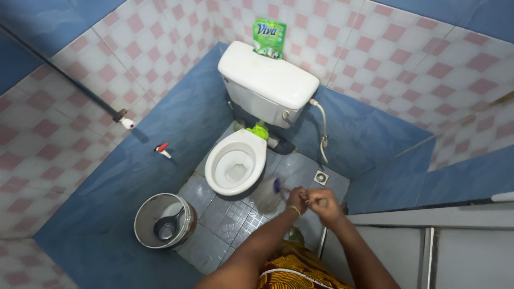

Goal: The person washes a mop by hand under a faucet, wrings out the mop head, and then wipes the bathroom door frame with the damp mop.

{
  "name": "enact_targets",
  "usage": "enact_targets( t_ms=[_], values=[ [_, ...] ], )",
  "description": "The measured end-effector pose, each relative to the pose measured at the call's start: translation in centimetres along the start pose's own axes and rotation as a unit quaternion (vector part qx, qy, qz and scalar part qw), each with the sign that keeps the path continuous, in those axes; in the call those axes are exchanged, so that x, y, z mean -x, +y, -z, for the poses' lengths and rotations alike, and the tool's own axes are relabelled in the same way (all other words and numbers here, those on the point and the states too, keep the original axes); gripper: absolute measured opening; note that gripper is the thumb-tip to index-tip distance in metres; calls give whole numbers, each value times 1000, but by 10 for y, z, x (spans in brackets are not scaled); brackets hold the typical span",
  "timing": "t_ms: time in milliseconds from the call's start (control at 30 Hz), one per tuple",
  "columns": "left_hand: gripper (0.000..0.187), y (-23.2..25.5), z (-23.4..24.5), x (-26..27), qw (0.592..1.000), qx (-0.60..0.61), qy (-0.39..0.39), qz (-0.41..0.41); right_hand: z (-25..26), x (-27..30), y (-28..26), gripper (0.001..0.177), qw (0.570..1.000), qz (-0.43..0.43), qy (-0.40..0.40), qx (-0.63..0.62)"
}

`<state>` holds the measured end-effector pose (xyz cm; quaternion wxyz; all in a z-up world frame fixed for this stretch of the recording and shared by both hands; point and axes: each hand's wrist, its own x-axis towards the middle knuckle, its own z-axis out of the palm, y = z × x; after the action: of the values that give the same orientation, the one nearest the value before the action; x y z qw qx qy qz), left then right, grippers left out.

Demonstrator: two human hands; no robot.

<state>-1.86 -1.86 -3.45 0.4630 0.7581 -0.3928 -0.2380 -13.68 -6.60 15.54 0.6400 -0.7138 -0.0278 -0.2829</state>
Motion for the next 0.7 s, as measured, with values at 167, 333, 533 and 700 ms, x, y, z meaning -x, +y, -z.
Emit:
enact_targets(
  t_ms=[167,333,533,700],
  values=[
    [9,-10,12,-49,947,154,-254,123,-9,19,35,27,969,-101,37,224],
    [10,16,-6,-42,961,-88,-239,-104,35,35,50,30,966,-67,106,225],
    [63,71,6,-42,946,-138,-291,35,81,12,31,20,962,-176,209,6],
    [66,57,20,-12,935,-140,-318,74,93,7,51,17,919,-190,298,-175]
  ],
)
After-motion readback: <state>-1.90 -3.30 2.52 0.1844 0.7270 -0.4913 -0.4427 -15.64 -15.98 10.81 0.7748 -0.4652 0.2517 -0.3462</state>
